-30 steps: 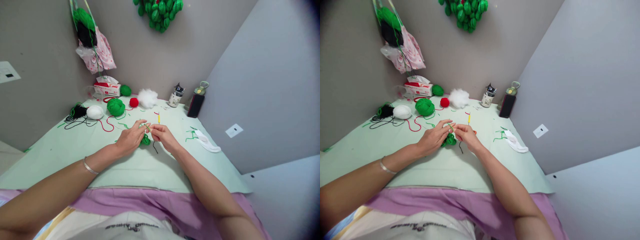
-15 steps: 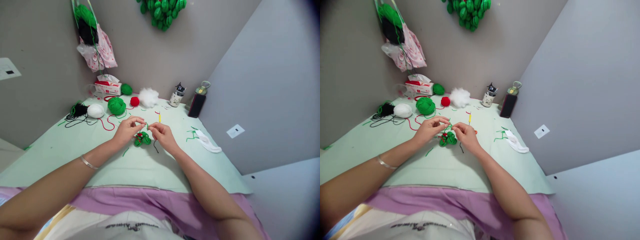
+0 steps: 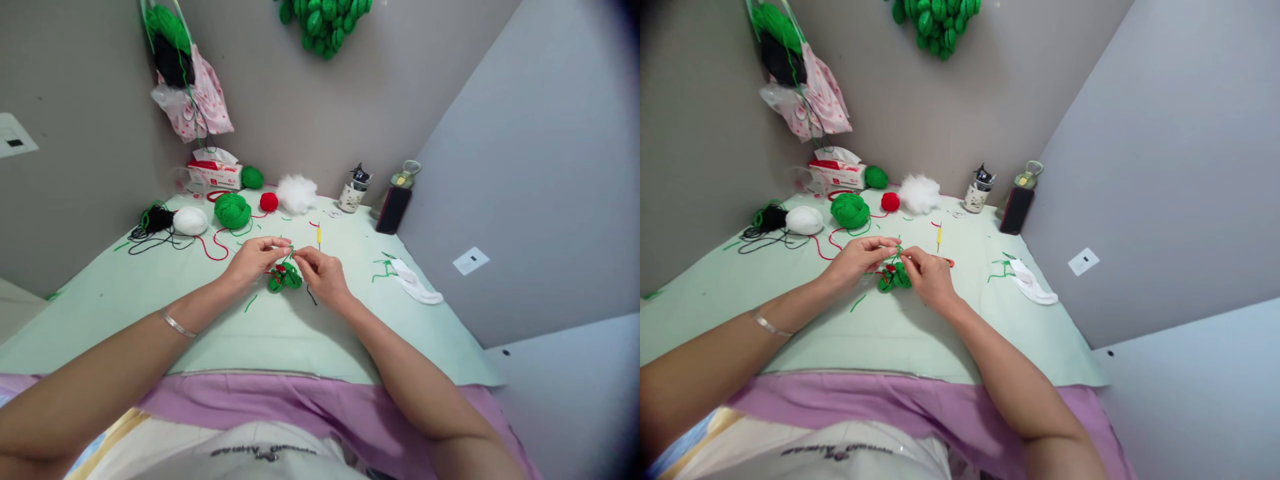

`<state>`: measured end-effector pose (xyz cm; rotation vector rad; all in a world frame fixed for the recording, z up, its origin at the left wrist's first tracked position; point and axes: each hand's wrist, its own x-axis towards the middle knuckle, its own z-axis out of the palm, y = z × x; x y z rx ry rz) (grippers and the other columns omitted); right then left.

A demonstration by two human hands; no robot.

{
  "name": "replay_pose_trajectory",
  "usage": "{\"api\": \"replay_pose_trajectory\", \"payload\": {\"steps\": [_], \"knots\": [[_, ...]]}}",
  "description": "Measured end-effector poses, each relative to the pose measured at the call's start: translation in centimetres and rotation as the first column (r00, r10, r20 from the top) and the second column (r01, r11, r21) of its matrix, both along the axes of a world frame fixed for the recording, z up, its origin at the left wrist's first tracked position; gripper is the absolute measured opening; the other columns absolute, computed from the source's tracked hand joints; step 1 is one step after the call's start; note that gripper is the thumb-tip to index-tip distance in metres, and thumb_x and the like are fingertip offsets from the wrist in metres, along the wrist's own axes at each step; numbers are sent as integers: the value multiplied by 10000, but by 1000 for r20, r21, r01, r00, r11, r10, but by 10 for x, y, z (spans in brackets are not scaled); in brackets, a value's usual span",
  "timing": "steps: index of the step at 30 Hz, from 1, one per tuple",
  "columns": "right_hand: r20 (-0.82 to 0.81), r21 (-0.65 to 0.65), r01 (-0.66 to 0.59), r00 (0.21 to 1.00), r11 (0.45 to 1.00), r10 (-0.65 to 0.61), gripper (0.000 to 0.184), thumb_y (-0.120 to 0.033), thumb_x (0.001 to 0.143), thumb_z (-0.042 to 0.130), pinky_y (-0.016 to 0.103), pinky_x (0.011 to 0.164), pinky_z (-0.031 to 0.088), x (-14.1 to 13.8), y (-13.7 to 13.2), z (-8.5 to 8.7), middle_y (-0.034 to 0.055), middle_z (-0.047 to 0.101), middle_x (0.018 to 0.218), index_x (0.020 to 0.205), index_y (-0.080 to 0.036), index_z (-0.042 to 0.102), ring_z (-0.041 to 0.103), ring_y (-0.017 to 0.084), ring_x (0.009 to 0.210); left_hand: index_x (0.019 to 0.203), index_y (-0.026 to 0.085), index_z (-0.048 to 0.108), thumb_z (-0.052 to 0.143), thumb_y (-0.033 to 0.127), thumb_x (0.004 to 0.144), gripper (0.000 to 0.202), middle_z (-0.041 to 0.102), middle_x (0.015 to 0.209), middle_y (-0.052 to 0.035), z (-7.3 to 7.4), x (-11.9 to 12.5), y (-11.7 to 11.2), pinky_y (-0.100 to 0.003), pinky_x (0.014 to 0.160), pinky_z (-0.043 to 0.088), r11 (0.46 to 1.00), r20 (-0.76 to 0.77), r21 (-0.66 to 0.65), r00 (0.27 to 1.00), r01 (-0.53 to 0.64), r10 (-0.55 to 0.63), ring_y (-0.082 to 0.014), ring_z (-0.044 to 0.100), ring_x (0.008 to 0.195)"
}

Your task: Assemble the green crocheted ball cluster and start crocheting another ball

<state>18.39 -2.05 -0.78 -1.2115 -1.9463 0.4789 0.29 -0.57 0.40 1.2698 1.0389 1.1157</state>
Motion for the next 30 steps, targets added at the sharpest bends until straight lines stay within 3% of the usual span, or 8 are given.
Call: {"api": "replay_pose_trajectory", "payload": {"steps": [4,14,21,26,30], "knots": [[-12,4,-3,1000,1000,3,214,-340,954,517,234,569,337,0,0,1,-50,497,560,919,-212,685,425,111,512,902,147,753,803,414,679,351,631,749,-21,0,0,1,-257,498,259,1000,7,16,1000,5,-5,-73,327,506],[2,8,-5,1000,1000,5,223,-338,957,509,234,567,339,0,-1,2,-39,512,576,925,-211,690,434,116,523,841,147,737,796,381,684,288,693,1024,-69,1,0,0,-255,490,277,1000,38,18,999,12,-12,-56,378,510],[29,12,7,1000,1000,-7,221,-332,953,511,236,569,331,-1,-1,2,-37,501,565,913,-215,695,442,122,529,790,150,705,773,329,693,215,660,869,-36,2,1,-1,-244,490,268,1000,61,-22,998,13,-12,-61,374,507],[39,20,26,999,999,-26,216,-326,947,520,239,575,332,0,0,0,-38,508,568,919,-213,701,452,123,534,698,162,637,732,283,703,154,526,627,22,0,2,-1,-232,488,253,999,73,-20,997,31,-29,-76,349,501],[25,11,24,999,1000,-24,219,-330,948,514,240,583,350,1,1,-1,-37,530,578,911,-211,694,455,121,528,702,165,618,722,270,706,148,518,623,25,-1,1,0,-227,488,257,999,68,-26,997,33,-31,-77,357,506]]}}
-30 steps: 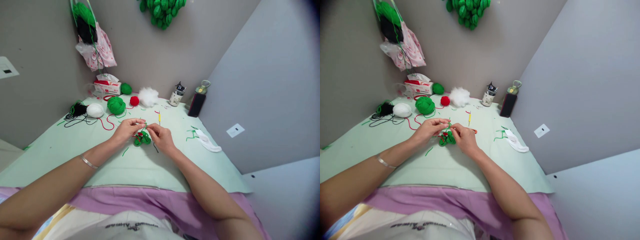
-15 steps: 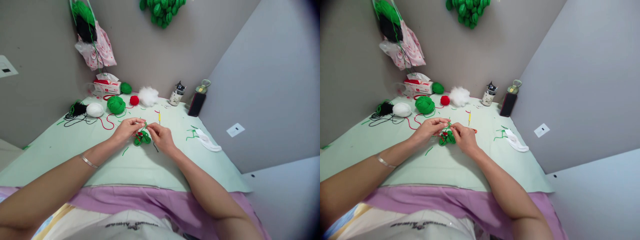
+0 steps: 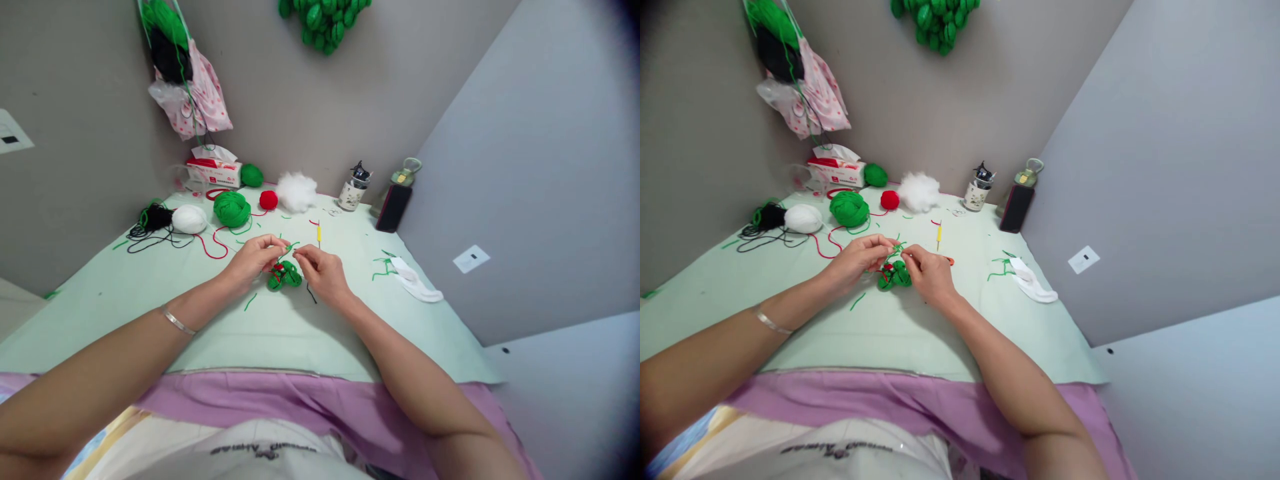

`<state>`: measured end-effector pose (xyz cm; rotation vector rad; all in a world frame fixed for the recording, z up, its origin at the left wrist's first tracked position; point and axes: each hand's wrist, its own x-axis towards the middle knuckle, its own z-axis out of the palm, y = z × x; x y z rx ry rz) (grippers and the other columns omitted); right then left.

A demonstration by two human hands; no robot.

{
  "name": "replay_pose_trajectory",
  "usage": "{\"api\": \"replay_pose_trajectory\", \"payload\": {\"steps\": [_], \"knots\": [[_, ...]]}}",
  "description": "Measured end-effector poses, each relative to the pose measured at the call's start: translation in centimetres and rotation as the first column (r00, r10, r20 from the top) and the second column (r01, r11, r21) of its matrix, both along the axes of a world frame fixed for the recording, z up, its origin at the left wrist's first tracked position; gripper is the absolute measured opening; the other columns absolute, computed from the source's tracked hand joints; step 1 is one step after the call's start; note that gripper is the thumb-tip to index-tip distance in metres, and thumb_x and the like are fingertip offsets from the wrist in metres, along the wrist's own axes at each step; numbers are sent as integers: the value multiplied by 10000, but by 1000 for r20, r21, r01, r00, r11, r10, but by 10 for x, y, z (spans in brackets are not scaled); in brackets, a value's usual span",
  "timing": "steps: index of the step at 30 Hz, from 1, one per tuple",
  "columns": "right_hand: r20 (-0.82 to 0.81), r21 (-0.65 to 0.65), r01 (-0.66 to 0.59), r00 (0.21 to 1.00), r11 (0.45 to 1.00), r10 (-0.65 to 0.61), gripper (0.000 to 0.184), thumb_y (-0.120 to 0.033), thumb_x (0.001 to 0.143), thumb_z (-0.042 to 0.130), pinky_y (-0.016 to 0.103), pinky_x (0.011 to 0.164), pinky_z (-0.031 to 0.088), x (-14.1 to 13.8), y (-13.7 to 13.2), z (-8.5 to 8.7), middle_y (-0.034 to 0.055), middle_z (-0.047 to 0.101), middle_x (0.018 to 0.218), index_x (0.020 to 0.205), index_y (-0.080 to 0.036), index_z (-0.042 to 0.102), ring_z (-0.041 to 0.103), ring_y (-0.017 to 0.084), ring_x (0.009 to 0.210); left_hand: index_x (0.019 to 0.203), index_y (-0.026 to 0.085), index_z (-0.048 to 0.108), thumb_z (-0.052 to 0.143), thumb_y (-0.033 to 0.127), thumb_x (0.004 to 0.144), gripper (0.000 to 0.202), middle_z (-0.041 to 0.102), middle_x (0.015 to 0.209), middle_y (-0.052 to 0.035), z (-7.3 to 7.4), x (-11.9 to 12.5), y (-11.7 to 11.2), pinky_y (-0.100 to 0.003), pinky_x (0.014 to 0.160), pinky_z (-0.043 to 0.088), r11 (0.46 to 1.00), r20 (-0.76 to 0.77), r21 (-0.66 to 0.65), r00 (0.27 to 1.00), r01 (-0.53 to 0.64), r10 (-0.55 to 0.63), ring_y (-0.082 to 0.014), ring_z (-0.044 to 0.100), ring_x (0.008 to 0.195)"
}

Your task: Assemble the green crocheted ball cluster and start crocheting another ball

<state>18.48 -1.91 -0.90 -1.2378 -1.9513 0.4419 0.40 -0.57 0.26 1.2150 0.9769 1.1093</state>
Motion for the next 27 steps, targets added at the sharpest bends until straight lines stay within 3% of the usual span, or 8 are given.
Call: {"api": "replay_pose_trajectory", "payload": {"steps": [5,10,18,21,27], "knots": [[-20,-9,1,1000,1000,-1,209,-329,944,516,238,579,352,1,2,-1,-43,520,570,908,-212,686,453,119,524,845,169,662,732,309,743,187,454,564,51,-2,-4,1,-225,494,258,999,-40,-1,999,34,-34,-89,366,509],[-22,-34,-13,1000,999,13,222,-341,948,508,238,579,352,0,0,1,-43,516,564,893,-212,679,451,120,525,877,167,693,761,367,754,244,457,595,41,-4,-4,2,-239,511,277,999,-60,13,997,38,-38,-98,374,535],[-23,-31,-10,1000,999,9,225,-341,949,505,242,590,363,1,-1,3,-30,548,598,897,-214,684,464,127,549,700,172,679,801,379,682,241,562,693,-5,3,0,-2,-267,513,288,1000,-34,16,999,3,-2,-94,379,529],[-38,-35,16,999,999,-17,222,-338,945,511,241,589,360,2,2,2,-30,558,599,881,-213,683,469,125,553,677,170,653,777,334,693,207,505,622,17,4,0,-3,-260,510,279,1000,-15,-3,1000,8,-8,-94,371,520],[-86,-62,56,994,997,-61,224,-358,935,518,240,570,348,4,6,1,-46,518,571,884,-218,686,438,117,531,662,167,559,703,225,679,157,536,663,14,7,-3,-4,-216,498,304,998,132,-51,991,40,-33,-76,399,532]]}}
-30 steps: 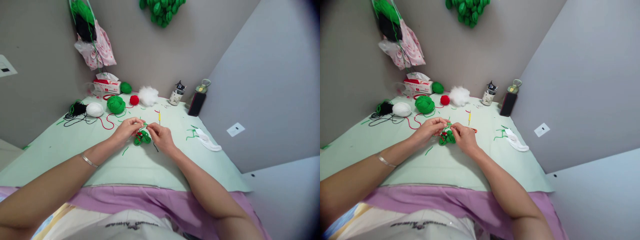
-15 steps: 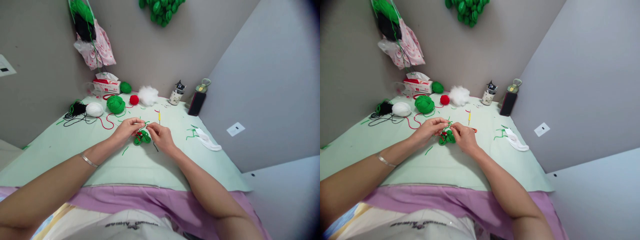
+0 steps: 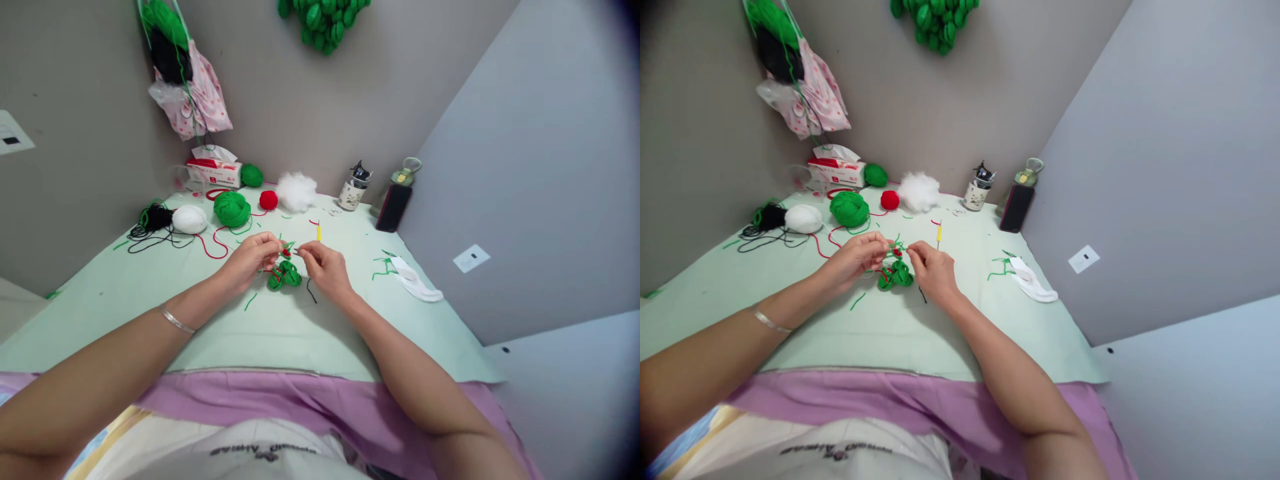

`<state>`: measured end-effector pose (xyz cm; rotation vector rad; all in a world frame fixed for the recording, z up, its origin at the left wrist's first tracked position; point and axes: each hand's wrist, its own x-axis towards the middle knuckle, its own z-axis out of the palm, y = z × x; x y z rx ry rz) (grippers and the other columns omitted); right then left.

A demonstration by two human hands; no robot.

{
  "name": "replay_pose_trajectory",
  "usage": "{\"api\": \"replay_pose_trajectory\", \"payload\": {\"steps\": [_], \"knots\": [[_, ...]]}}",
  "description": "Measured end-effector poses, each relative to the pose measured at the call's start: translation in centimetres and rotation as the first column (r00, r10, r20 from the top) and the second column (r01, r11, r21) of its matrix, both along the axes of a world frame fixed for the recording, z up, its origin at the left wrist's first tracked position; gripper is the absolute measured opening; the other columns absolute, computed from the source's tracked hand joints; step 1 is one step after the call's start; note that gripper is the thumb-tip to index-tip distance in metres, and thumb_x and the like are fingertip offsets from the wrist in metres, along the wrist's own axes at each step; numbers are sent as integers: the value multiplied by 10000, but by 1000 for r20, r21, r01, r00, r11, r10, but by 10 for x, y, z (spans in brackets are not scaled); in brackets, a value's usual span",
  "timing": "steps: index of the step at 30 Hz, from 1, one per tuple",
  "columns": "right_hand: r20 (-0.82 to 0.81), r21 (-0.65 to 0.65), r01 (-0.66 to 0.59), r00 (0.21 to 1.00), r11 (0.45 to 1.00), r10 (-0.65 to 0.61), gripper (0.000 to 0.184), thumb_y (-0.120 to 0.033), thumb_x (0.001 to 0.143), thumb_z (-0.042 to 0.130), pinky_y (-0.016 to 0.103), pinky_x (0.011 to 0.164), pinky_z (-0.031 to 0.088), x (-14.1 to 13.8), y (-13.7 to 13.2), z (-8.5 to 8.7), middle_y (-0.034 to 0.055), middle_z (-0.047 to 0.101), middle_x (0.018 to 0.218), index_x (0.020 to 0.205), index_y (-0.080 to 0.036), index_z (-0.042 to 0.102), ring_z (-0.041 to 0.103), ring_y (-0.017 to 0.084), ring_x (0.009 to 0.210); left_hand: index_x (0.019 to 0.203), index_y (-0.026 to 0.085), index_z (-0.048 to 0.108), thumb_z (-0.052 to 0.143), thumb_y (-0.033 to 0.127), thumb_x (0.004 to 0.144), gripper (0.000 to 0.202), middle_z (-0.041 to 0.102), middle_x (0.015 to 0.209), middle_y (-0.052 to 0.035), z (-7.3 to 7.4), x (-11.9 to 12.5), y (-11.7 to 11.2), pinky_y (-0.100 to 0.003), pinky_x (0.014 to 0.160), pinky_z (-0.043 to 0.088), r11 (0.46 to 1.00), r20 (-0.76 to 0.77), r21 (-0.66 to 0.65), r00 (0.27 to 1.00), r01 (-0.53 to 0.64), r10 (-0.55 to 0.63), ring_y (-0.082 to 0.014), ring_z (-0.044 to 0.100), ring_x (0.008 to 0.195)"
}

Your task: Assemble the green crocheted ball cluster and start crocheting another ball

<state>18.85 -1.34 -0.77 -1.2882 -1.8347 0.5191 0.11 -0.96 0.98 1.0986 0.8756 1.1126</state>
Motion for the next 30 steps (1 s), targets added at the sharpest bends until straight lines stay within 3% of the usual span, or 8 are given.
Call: {"api": "replay_pose_trajectory", "payload": {"steps": [7,11,15,18,22,30], "knots": [[-138,-59,-18,990,998,10,202,-357,889,568,245,537,332,4,3,5,-63,460,513,840,-198,683,412,110,502,698,163,554,732,237,718,194,528,633,29,2,-2,2,-192,501,351,999,80,-13,996,40,-39,-71,429,534],[-199,-68,-62,979,996,47,187,-346,874,596,247,531,338,4,1,10,-66,463,508,812,-192,683,405,102,491,805,158,608,703,378,825,241,640,918,-22,4,-2,2,-204,515,399,997,171,46,983,58,-65,-61,475,578],[-233,-83,-108,969,991,86,183,-344,864,610,245,520,346,2,-2,13,-60,495,528,813,-189,693,433,100,496,1059,185,665,741,314,779,317,660,1125,-49,2,-1,0,-230,580,465,994,21,74,997,75,-77,-75,555,636],[-258,-90,-128,961,988,101,184,-351,856,621,240,510,350,2,-2,14,-61,498,517,810,-188,691,442,100,493,1145,191,659,775,286,741,431,679,1011,-33,-4,2,-1,-251,602,480,986,-89,85,987,142,-134,-88,576,623],[-309,-82,-127,946,989,96,171,-344,836,641,238,504,352,3,-2,17,-64,496,499,795,-183,682,458,99,487,1064,164,664,790,338,741,389,660,790,2,-9,5,1,-253,578,469,979,-123,91,978,180,-169,-105,570,591],[-378,-30,-49,925,998,34,170,-349,825,636,250,504,371,8,-1,24,-60,507,509,761,-192,641,452,99,479,953,168,681,838,337,658,374,689,816,-24,-12,6,3,-255,518,458,986,-224,95,968,138,-114,-109,571,544]]}}
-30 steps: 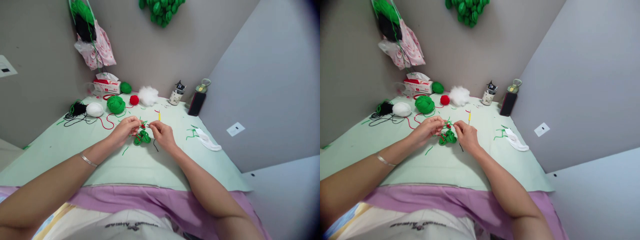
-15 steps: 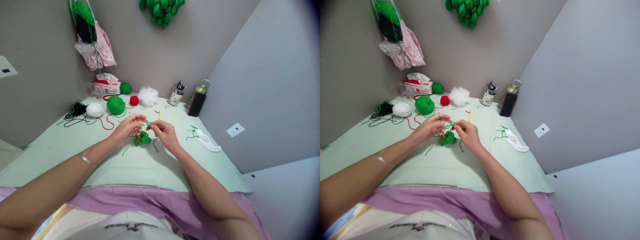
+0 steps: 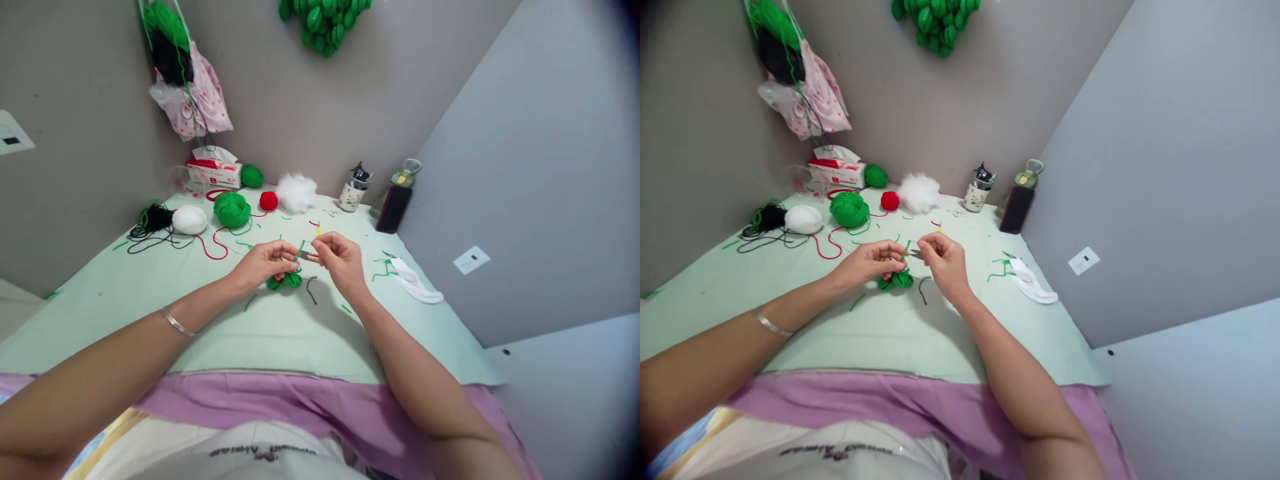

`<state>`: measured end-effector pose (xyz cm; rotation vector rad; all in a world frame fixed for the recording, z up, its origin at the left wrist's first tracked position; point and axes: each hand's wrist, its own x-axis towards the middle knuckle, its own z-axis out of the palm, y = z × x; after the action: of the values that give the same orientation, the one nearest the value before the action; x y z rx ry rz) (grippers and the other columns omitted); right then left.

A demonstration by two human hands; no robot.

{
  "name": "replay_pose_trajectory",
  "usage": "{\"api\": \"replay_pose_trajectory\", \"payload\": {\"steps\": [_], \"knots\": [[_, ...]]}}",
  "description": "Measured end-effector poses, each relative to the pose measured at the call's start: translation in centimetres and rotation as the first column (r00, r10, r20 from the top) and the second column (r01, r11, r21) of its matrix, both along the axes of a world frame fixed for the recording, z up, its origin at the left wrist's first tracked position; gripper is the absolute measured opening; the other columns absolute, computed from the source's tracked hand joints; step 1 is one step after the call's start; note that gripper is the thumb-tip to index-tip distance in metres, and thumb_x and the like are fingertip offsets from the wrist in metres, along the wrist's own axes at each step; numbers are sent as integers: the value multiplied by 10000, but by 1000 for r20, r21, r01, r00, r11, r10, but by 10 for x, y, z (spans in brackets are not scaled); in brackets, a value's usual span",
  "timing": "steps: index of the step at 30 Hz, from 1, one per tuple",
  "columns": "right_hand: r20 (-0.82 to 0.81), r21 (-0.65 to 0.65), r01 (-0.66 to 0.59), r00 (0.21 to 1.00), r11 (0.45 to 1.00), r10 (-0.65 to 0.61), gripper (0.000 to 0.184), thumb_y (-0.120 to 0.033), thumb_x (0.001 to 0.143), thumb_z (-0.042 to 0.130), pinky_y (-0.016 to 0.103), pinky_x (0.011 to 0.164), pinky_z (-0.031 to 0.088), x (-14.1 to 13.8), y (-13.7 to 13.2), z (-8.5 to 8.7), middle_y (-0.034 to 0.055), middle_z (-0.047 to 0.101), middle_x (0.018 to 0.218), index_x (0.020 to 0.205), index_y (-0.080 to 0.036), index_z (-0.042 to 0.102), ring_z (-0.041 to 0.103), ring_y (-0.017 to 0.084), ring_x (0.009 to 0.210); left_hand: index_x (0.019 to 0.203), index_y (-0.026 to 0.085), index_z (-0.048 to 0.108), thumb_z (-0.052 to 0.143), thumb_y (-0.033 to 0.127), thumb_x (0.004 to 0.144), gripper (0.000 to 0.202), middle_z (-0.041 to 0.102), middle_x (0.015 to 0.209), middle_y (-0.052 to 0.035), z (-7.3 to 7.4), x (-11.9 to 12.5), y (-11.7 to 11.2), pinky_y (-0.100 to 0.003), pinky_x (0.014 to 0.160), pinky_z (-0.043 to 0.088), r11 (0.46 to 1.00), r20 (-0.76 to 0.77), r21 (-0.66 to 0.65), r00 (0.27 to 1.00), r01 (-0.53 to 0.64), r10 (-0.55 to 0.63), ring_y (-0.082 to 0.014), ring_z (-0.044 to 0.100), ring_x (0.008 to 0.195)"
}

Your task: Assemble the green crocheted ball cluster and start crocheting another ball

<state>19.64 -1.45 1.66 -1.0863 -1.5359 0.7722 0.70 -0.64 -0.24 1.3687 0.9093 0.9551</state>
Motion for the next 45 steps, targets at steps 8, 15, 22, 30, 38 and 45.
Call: {"api": "replay_pose_trajectory", "payload": {"steps": [8,15,22,30,38,45], "knots": [[-77,38,64,995,997,-61,194,-380,833,646,246,503,407,2,2,0,-57,489,541,755,-203,623,464,103,505,908,164,692,854,347,619,378,689,792,-33,1,1,1,-233,492,432,1000,-3,-11,1000,16,-16,-122,587,573],[-139,-11,68,988,998,-69,216,-396,787,705,232,480,390,1,2,4,-65,480,534,760,-194,633,431,90,491,896,167,701,852,337,624,355,652,753,-13,0,-1,2,-238,525,425,1000,-33,4,999,28,-27,-125,575,595],[-207,-42,93,973,995,-100,236,-405,760,734,234,461,357,9,9,4,-55,513,514,751,-189,639,426,93,476,799,168,682,800,361,690,251,645,664,-15,5,-1,-4,-234,508,389,997,-72,22,995,77,-75,-119,516,542],[-255,-18,101,962,995,-102,257,-413,753,764,226,470,359,13,11,5,-60,523,492,745,-180,655,426,81,462,730,163,660,801,360,683,247,604,625,9,7,0,-4,-236,530,374,992,-125,23,985,123,-120,-111,497,559],[-145,-68,-40,989,997,29,221,-381,752,747,232,456,332,3,3,4,-64,520,484,726,-188,643,427,82,451,1066,221,708,786,364,743,362,648,902,-10,7,-1,-9,-267,610,424,918,-85,341,966,-203,245,-107,476,606],[-93,-61,-145,986,987,139,193,-358,778,737,239,482,360,-9,-8,2,-50,554,523,732,-185,666,455,87,484,842,198,787,732,367,805,182,618,780,-17,6,-1,-11,-291,659,406,894,-136,433,972,-113,189,-142,520,675]]}}
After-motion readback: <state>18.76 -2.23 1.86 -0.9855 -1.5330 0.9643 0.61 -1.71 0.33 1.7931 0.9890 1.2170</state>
